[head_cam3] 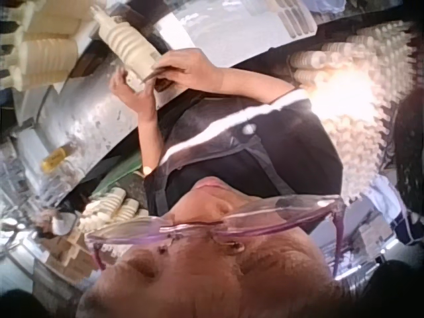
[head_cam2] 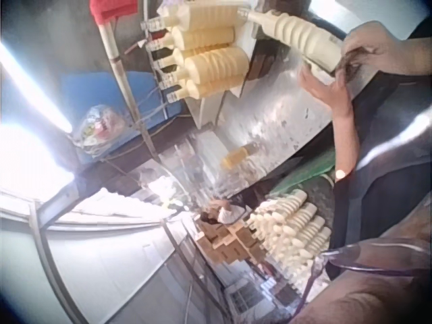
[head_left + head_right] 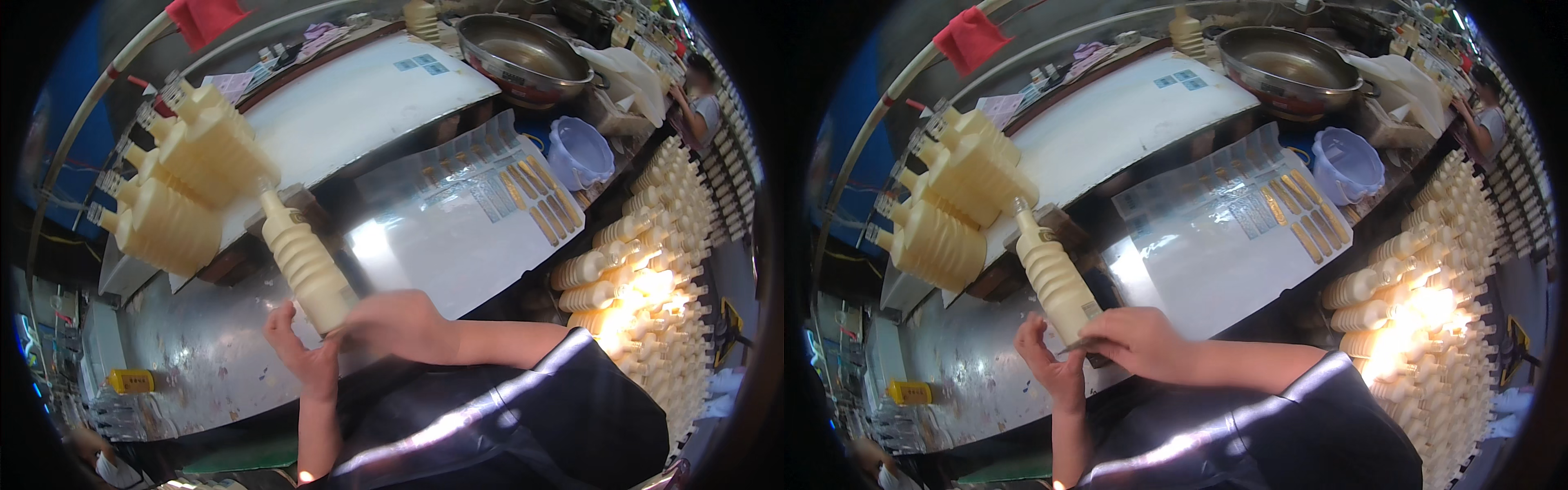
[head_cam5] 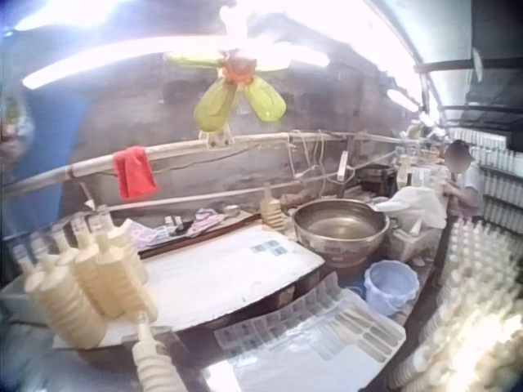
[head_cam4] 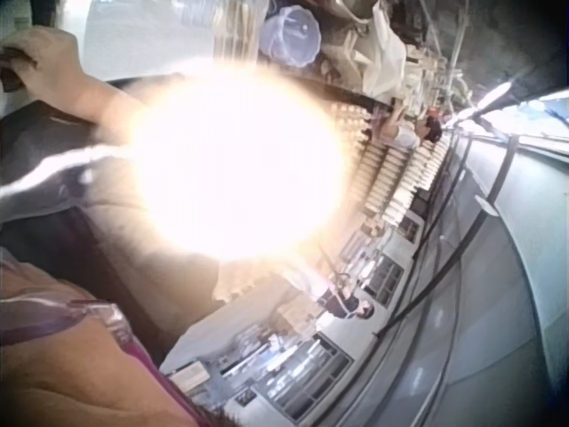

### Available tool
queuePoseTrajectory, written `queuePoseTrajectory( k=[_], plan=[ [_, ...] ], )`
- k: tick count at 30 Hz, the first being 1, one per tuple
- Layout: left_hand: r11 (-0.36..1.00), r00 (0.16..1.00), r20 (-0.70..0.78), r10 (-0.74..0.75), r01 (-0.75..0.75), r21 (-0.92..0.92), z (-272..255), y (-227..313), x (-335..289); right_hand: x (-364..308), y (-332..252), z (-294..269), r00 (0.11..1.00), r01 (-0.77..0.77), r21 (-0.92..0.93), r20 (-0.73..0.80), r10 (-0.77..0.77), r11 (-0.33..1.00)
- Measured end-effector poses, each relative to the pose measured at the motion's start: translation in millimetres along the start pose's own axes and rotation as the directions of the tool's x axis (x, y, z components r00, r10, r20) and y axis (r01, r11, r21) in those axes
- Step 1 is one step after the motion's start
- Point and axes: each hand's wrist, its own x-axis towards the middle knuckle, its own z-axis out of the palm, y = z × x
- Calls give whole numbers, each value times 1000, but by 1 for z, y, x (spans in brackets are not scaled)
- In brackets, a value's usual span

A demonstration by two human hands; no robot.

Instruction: The person repeatedly applies rectangular labels to the sides of cream-colored plastic bottles. They pick up a bottle, smooth a label onto its surface, and place it back on the workbench among other labeled bottles.

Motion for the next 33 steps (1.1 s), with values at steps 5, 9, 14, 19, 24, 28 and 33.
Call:
queuePoseTrajectory(
  k=[5,9,14,19,24,28,33],
  plan=[
    [999,997,67,-41,40,15,27,-8,-2,-9,6,-38,879,-461,436,102,467,773],
    [993,996,69,55,-62,104,16,10,9,-33,61,-84,807,-579,201,0,591,790],
    [947,977,138,164,-195,255,3,15,17,-26,104,-125,906,-424,-638,-312,288,643],
    [935,976,132,171,-203,290,5,14,16,2,140,-127,910,-385,-793,-242,337,473],
    [932,978,134,161,-195,306,6,10,10,-1,91,-108,742,-360,-866,-40,669,347],
    [942,983,112,148,-174,287,7,4,5,-24,89,-113,858,-333,-804,-41,512,493],
    [931,967,175,186,-230,284,-3,12,14,-25,64,-134,786,-309,-892,-43,617,331]
  ],
)
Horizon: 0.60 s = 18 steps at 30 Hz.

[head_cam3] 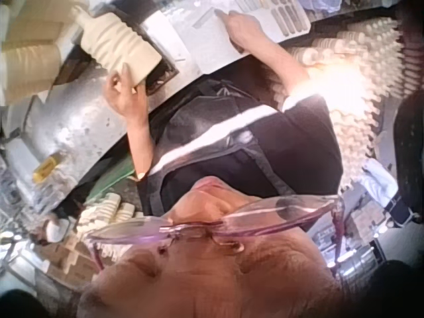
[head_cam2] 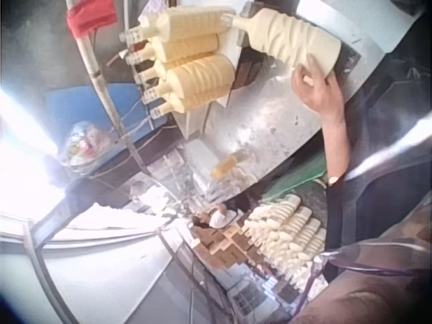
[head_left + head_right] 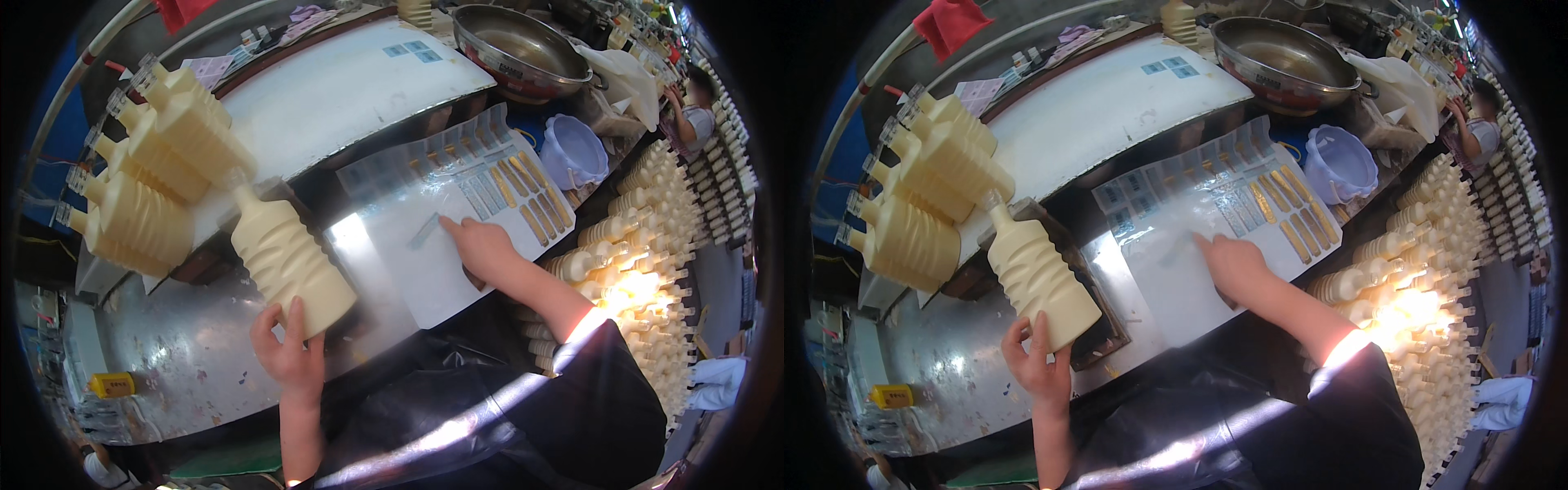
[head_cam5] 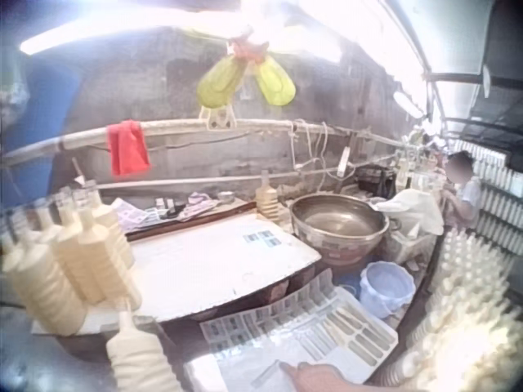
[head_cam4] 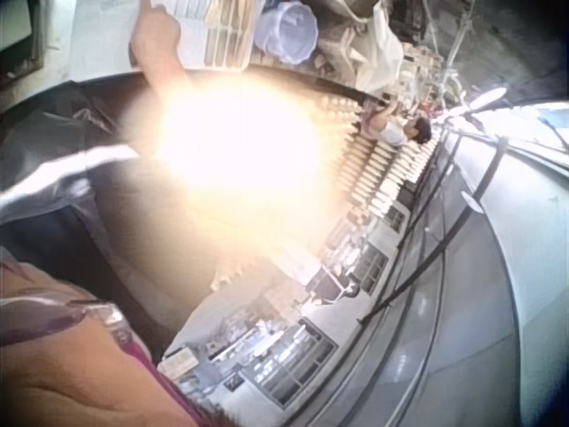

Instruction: The person repeatedly applies rectangular labels to the sides of cream-colored plastic bottles. They pick up a bottle, smooth a label onto its surface, and place it back on the workbench among other labeled bottles.

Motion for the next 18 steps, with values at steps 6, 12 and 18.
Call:
queuePoseTrajectory(
  k=[6,12,18],
  plan=[
    [999,999,-6,-35,35,-13,1,3,0,-54,-4,27,999,41,-5,-23,-41,999],
    [990,991,-61,-115,109,-89,6,5,1,-51,-3,33,983,110,-34,-147,-114,993],
    [970,985,-52,-167,154,-185,15,-10,-11,-108,-28,42,979,166,-90,-106,-175,982]
  ],
)
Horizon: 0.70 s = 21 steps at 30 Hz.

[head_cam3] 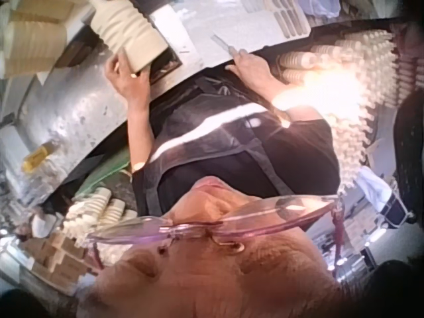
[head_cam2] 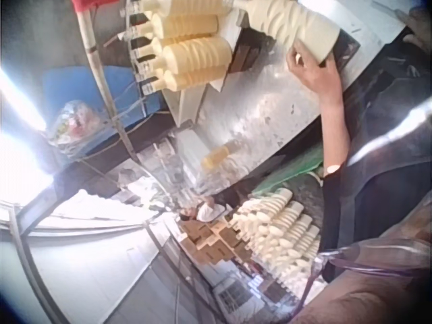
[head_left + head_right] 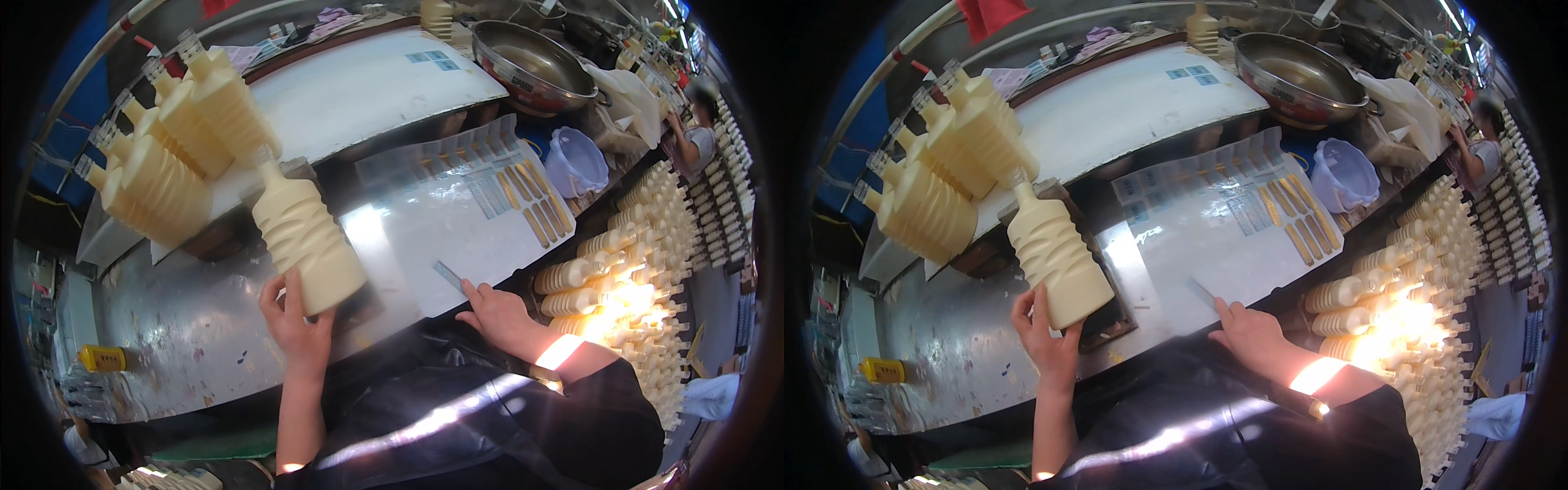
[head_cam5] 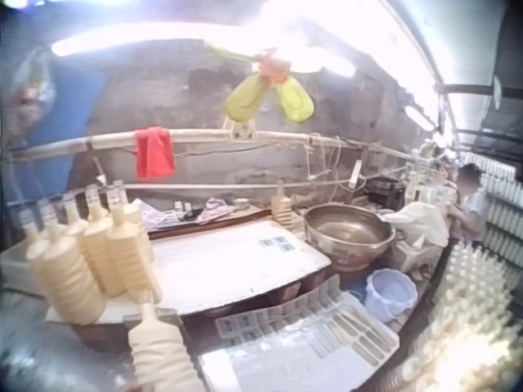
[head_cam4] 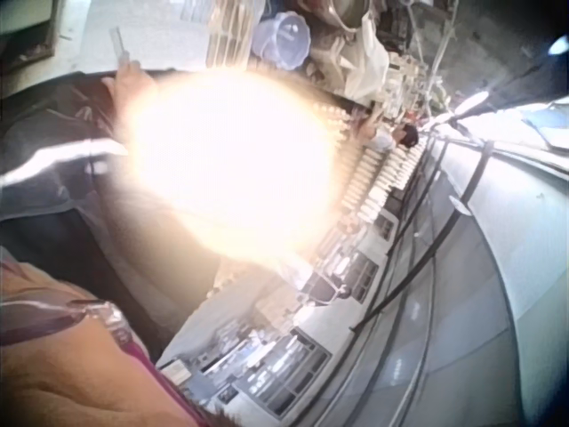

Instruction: The person repeatedly applies rectangular labels to the sides of cream-colored plastic bottles. They pick up a bottle, smooth a label onto its surface, and place it back on the workbench among other labeled bottles.

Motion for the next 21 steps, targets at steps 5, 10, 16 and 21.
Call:
queuePoseTrajectory(
  k=[5,10,16,21],
  plan=[
    [996,998,51,-37,41,-74,-14,6,8,-8,25,27,958,201,-50,-197,-207,978],
    [872,937,74,-340,344,-350,0,0,36,14,22,-9,986,160,348,-16,-164,924],
    [552,816,242,-525,543,-633,17,-1,59,120,11,-54,859,-479,741,507,77,471],
    [511,783,292,-549,591,-624,4,9,68,220,-46,-119,989,8,819,79,-127,574]
  ],
)
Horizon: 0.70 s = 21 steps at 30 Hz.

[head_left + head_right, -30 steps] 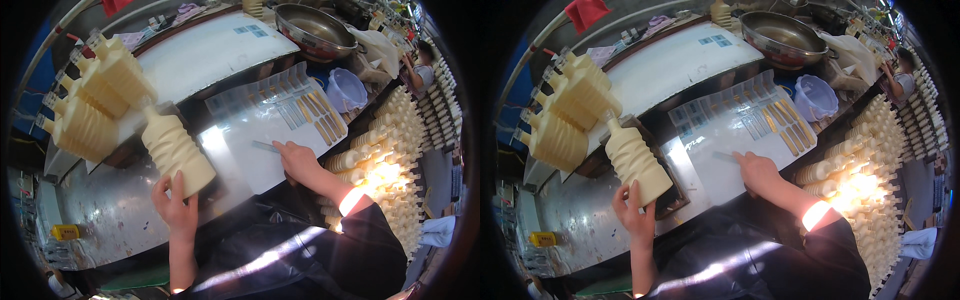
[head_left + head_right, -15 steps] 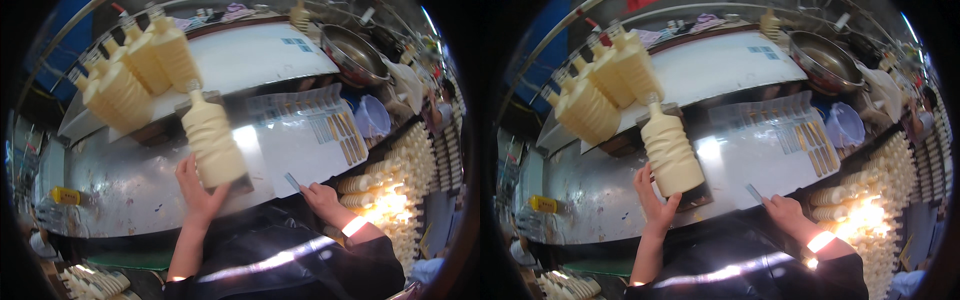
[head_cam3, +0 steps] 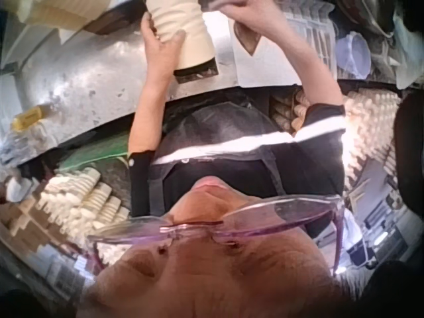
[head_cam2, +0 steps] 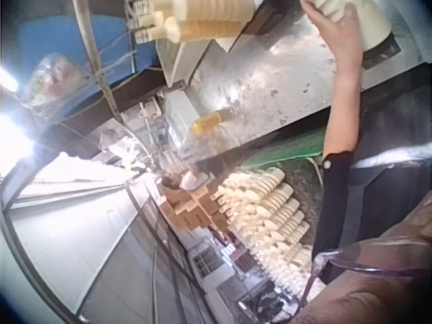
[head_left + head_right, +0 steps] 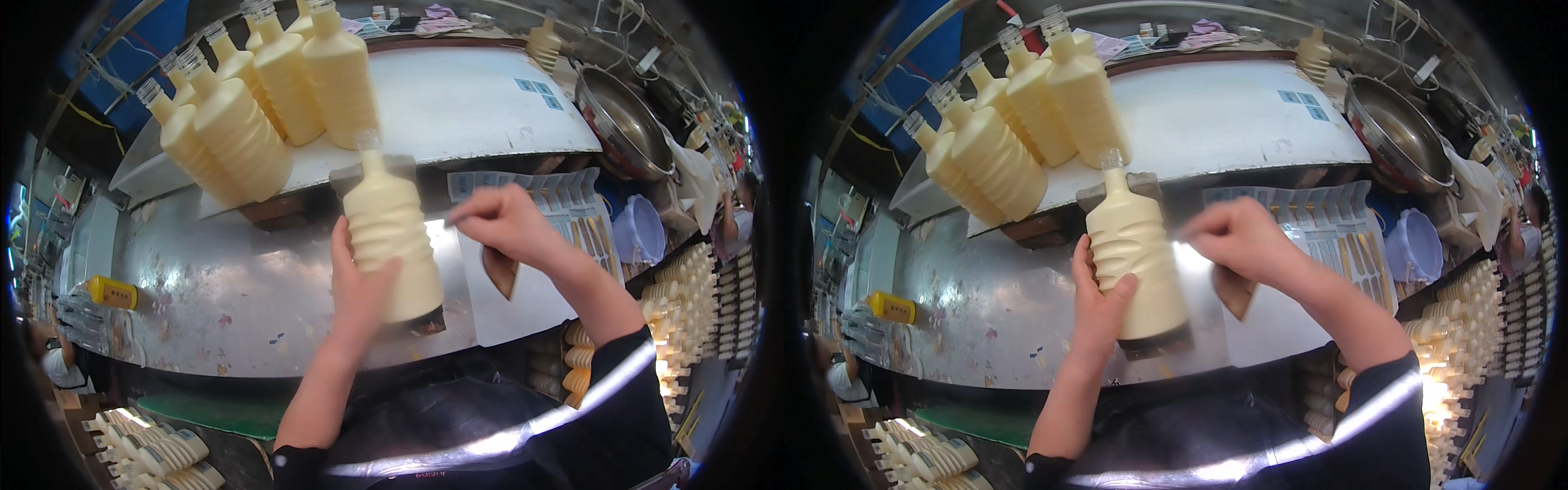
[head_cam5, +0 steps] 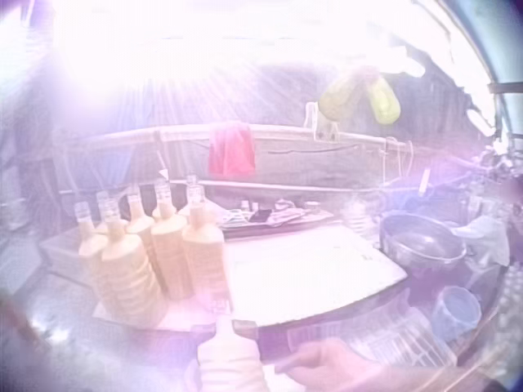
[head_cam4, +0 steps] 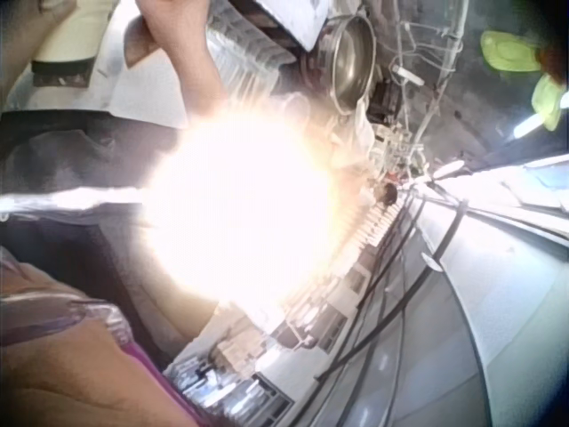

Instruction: The person repeatedly applies rectangular labels to the sides of cream-colored plastic bottles. They pick up a bottle, smooth a label onto its surface, and place it back on the workbench among other labeled bottles.

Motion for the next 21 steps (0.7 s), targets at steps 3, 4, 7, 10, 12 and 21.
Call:
queuePoseTrajectory(
  k=[3,4,7,10,12,21],
  plan=[
    [989,996,-7,89,-88,115,-1,7,3,37,-34,17,831,501,-403,-22,-556,766],
    [993,998,9,64,-65,100,-1,13,5,45,-37,19,742,573,-570,55,-668,589],
    [999,1000,-9,-10,10,-45,-4,22,17,58,-30,16,633,697,-650,359,-686,303],
    [968,1000,-12,-2,-1,-251,-13,11,40,61,-18,10,570,724,-657,395,-720,213],
    [973,999,-36,-40,31,-231,-11,16,52,65,-5,7,521,733,-657,378,-765,175],
    [975,995,-87,-50,30,-219,-3,8,55,82,25,7,442,772,-601,277,-853,205]
  ],
)
